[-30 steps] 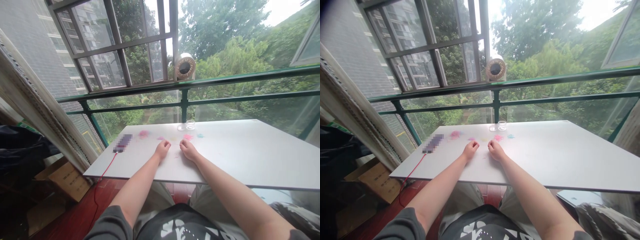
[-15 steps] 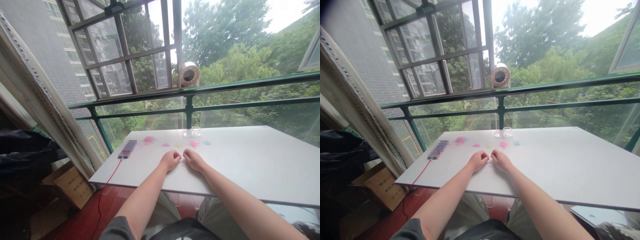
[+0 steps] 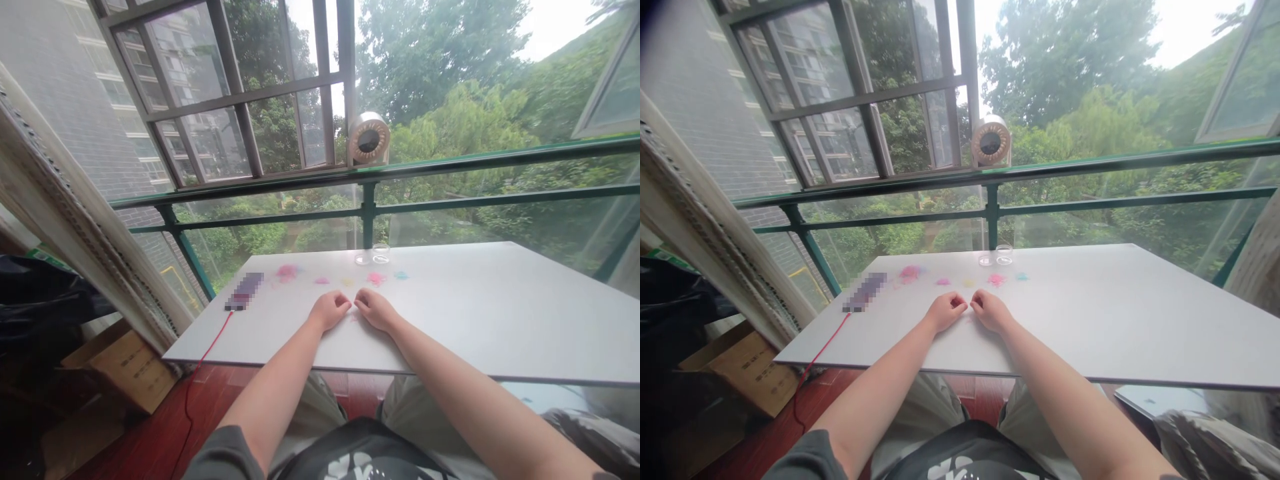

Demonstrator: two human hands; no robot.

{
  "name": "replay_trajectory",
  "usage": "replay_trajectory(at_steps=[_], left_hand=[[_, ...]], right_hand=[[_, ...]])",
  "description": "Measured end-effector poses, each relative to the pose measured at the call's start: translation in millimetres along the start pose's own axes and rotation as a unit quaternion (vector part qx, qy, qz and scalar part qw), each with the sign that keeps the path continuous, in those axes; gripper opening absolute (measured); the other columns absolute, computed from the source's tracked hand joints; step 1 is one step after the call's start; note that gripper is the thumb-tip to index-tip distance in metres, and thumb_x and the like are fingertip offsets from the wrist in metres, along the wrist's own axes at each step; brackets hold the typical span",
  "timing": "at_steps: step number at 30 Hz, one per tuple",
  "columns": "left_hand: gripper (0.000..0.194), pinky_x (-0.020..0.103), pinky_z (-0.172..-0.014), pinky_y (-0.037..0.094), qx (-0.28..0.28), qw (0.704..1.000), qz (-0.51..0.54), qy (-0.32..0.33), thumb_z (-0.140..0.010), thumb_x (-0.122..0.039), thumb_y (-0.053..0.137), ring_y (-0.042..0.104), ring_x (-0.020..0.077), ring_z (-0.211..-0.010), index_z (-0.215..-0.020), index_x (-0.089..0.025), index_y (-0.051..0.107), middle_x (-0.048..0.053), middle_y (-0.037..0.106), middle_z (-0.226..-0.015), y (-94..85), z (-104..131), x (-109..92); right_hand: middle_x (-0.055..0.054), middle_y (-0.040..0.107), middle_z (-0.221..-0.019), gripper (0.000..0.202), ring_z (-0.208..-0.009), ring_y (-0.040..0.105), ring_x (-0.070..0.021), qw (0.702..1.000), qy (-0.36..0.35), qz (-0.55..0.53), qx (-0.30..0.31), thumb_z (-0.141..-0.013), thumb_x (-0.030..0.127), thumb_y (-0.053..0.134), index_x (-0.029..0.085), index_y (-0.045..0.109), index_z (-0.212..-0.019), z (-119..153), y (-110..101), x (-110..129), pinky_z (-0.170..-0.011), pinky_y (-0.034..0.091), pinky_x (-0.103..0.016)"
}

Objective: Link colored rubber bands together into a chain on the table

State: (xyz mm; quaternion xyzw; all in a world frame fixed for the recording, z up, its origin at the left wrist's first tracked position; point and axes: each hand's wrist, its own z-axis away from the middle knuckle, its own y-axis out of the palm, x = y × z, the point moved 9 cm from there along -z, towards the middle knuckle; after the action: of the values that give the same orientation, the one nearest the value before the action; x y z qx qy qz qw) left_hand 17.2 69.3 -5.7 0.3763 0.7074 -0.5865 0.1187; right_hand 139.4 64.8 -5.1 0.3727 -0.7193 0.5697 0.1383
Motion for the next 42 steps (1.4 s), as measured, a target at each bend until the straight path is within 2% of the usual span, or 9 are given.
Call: replay_trajectory(at_steps=[11, 23, 29, 36, 42], left_hand=[[0.025, 0.024, -0.064, 0.043, -0.01, 1.0, 0.019, 0.014, -0.073, -0.039, 0.053, 0.056, 0.0129, -0.068, -0.076, -0.016, 0.062, 0.002, 0.065, -0.075, -1.0, -3, 5], [0.019, 0.023, -0.064, 0.042, -0.001, 0.998, 0.052, 0.03, -0.072, -0.032, 0.053, 0.054, 0.0116, -0.066, -0.075, -0.015, 0.062, 0.001, 0.062, -0.071, 0.5, -5, 4], [0.017, 0.023, -0.064, 0.041, -0.032, 0.995, 0.095, 0.021, -0.073, -0.031, 0.052, 0.051, 0.0106, -0.066, -0.073, -0.015, 0.058, 0.0, 0.059, -0.069, -4.6, -10, 12], [0.022, 0.024, -0.064, 0.043, -0.003, 0.996, 0.08, 0.03, -0.073, -0.036, 0.053, 0.054, 0.0119, -0.067, -0.077, -0.016, 0.061, 0.001, 0.062, -0.072, 0.7, -7, 9], [0.023, 0.025, -0.064, 0.043, -0.014, 0.997, 0.071, 0.026, -0.073, -0.035, 0.052, 0.056, 0.0137, -0.069, -0.078, -0.015, 0.063, 0.003, 0.064, -0.074, -4.4, -5, 5]], right_hand=[[-0.001, 0.059, -0.072, 0.006, -0.065, 0.049, -0.0123, 1.0, -0.008, -0.015, -0.024, -0.073, 0.022, 0.049, 0.018, 0.053, -0.072, -1, -4, 1, -0.062, 0.035, -0.024], [-0.001, 0.058, -0.069, 0.007, -0.065, 0.05, -0.0127, 0.999, -0.027, -0.036, -0.027, -0.074, 0.019, 0.045, 0.018, 0.052, -0.071, -2, -3, -2, -0.063, 0.035, -0.025], [-0.001, 0.056, -0.069, 0.008, -0.067, 0.049, -0.0138, 0.996, -0.025, -0.065, -0.055, -0.075, 0.02, 0.043, 0.018, 0.05, -0.072, -6, -8, -8, -0.065, 0.037, -0.025], [0.0, 0.058, -0.071, 0.007, -0.065, 0.05, -0.0125, 0.998, -0.014, -0.05, -0.032, -0.074, 0.021, 0.047, 0.018, 0.052, -0.072, -4, -4, -6, -0.064, 0.037, -0.025], [-0.001, 0.06, -0.072, 0.007, -0.066, 0.051, -0.0125, 0.998, -0.006, -0.054, -0.033, -0.074, 0.021, 0.049, 0.018, 0.054, -0.073, -3, -5, -7, -0.064, 0.037, -0.025]])
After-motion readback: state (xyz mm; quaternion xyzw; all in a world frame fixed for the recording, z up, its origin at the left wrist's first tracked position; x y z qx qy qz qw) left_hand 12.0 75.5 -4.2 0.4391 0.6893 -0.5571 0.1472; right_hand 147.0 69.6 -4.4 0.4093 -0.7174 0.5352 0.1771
